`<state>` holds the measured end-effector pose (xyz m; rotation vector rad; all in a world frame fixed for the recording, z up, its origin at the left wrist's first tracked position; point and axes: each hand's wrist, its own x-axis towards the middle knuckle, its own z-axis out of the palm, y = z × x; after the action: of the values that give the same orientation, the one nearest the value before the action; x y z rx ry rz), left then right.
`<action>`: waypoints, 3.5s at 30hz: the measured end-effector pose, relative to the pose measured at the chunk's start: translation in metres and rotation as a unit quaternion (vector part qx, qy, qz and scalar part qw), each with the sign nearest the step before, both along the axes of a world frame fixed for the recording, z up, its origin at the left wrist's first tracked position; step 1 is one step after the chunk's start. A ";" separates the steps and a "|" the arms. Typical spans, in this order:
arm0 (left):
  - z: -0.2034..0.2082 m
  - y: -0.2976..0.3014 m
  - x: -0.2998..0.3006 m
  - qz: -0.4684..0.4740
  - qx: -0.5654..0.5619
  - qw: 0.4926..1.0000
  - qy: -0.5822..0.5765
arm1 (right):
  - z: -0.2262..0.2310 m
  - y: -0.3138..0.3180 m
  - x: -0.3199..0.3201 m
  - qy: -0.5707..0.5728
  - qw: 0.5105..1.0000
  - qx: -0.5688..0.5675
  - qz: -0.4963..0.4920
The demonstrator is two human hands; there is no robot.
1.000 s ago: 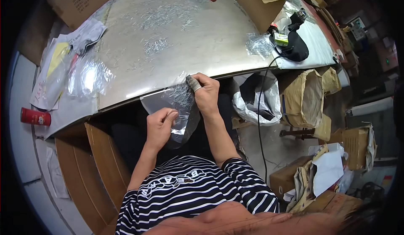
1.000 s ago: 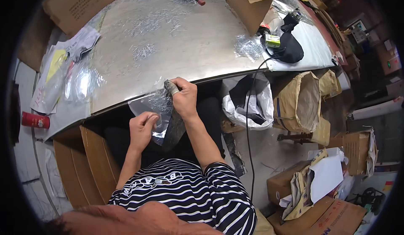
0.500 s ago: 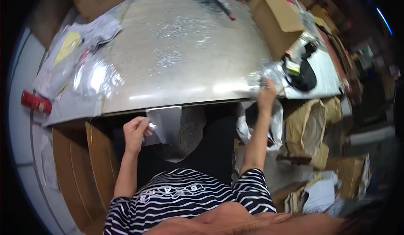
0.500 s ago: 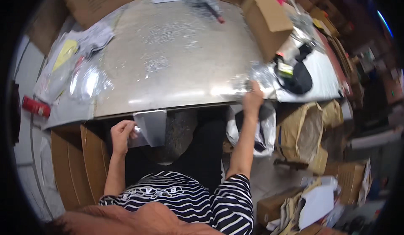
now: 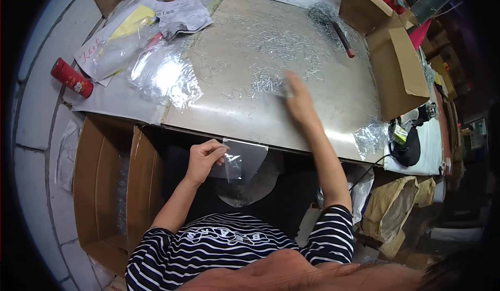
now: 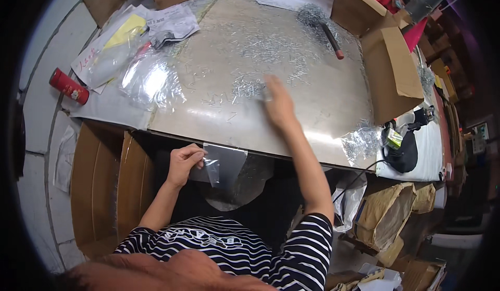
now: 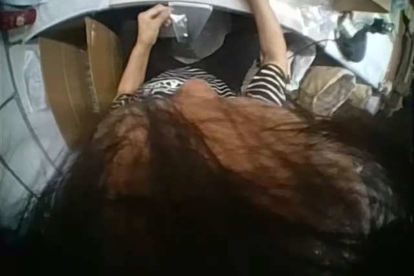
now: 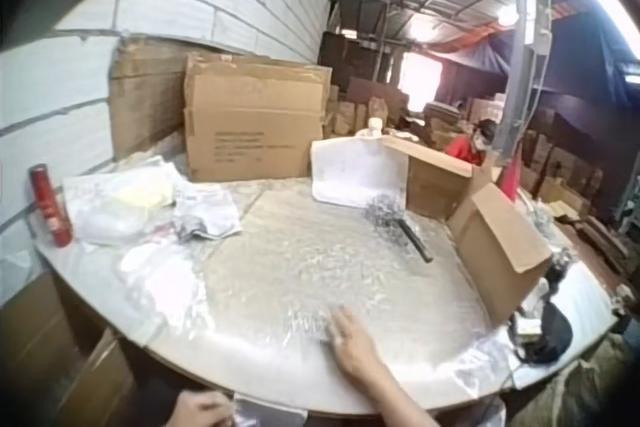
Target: Packaging small metal pins or clips into individual plastic bags at a factory workstation.
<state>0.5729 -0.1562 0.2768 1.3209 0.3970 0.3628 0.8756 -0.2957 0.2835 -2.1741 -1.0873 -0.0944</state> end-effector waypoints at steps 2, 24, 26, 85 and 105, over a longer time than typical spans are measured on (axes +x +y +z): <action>0.005 -0.001 -0.003 0.008 -0.001 1.000 0.001 | 0.007 0.034 -0.028 -0.096 0.978 -0.159 0.091; -0.052 -0.013 -0.061 -0.296 0.115 0.942 0.112 | -0.044 -0.073 -0.253 0.398 0.899 -0.021 0.182; -0.069 -0.018 -0.063 -0.367 0.241 0.884 0.159 | -0.081 -0.082 -0.261 0.339 0.915 -0.118 0.185; -0.120 -0.040 -0.052 -0.258 -0.126 0.944 0.164 | 0.013 -0.002 -0.209 -0.106 0.985 -0.116 0.077; -0.114 -0.050 -0.056 -0.276 -0.129 0.923 0.235 | -0.014 -0.062 -0.244 0.217 0.971 -0.043 0.087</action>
<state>0.5172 -0.2066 0.1625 1.1901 0.4331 -0.4771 0.6316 -0.3573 0.2694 -2.0288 -1.0308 0.4937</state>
